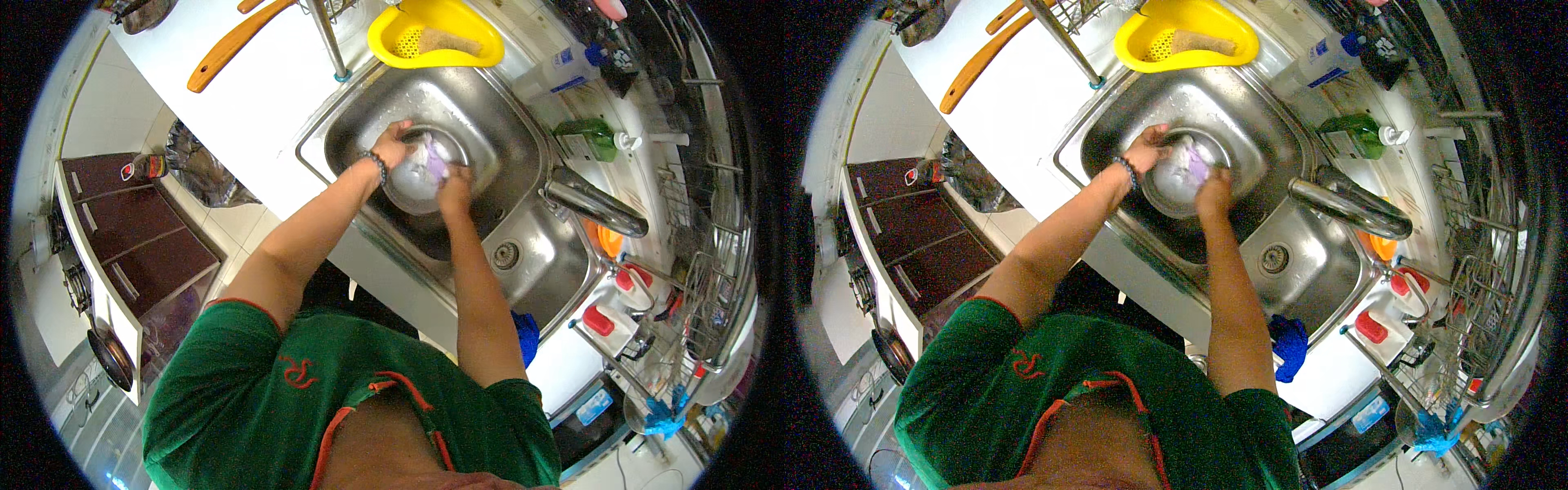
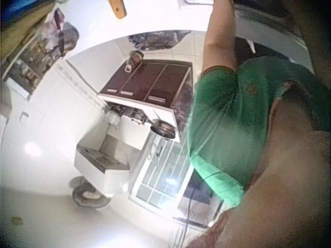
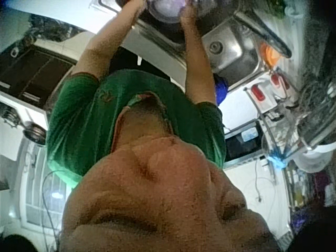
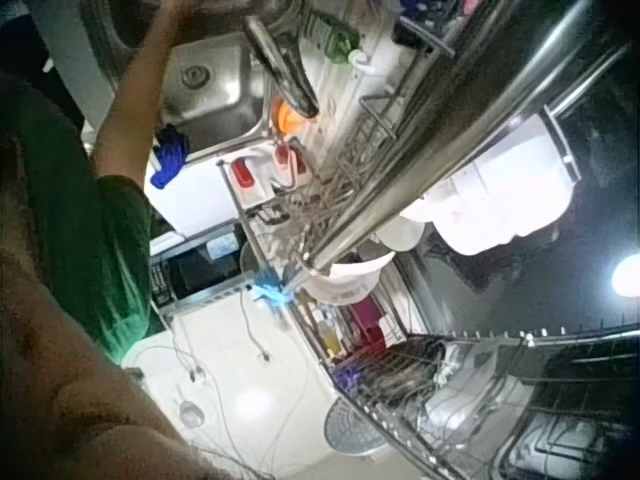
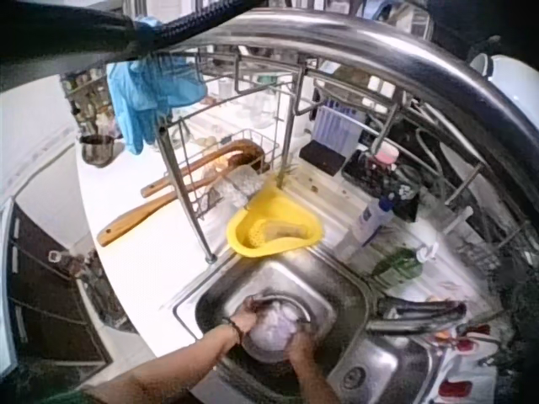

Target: The person washes a metal bowl in a kitchen sink using a sponge and soap, then rinses it under running water. They then use a blue cloth to dry the bowl and place it on the counter.

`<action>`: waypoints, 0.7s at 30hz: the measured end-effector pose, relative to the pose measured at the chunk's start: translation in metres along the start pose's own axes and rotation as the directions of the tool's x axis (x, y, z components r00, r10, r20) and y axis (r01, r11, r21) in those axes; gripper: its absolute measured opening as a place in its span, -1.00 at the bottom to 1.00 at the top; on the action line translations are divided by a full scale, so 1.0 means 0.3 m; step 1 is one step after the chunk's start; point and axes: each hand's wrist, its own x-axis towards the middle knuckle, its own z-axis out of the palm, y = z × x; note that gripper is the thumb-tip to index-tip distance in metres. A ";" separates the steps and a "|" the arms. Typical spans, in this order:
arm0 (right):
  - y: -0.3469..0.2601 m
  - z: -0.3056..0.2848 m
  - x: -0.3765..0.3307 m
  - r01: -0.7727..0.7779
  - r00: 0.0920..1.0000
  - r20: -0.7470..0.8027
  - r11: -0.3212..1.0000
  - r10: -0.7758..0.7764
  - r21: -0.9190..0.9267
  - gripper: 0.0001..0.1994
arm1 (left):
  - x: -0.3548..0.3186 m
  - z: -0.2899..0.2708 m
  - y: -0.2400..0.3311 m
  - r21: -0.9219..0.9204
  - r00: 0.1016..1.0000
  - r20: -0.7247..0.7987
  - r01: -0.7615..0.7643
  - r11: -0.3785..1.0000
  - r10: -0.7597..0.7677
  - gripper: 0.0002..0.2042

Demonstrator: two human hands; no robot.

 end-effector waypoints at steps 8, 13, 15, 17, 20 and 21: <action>-0.054 0.222 0.033 0.057 0.957 0.289 0.956 0.030 -0.288 -0.63 | -0.062 -0.008 -0.084 -0.339 0.929 -0.044 0.333 0.880 -0.369 -0.66; -0.046 0.344 -0.024 0.074 0.989 0.141 0.972 -0.042 -0.225 -0.66 | -0.026 -0.032 -0.122 -0.403 0.914 -0.012 0.367 0.838 -0.407 -0.76; 0.047 0.334 -0.027 0.051 0.998 0.041 0.977 -0.043 -0.205 -0.66 | -0.038 -0.038 -0.136 -0.389 0.890 -0.007 0.418 0.821 -0.456 -0.76; 0.081 0.320 0.034 0.088 0.994 -0.044 0.981 -0.097 -0.170 -0.65 | 0.013 -0.105 -0.224 -0.474 0.873 0.026 0.440 0.763 -0.487 -0.74; 0.097 0.325 0.039 -0.305 0.946 0.213 0.887 0.243 0.346 -0.70 | -0.005 -0.012 -0.189 -0.011 0.891 -0.014 0.454 0.891 -0.454 -0.65; 0.080 0.325 0.050 -0.426 0.898 0.327 0.769 0.294 0.477 -0.71 | 0.008 0.006 -0.191 -0.141 0.843 0.009 0.534 0.834 -0.538 -0.68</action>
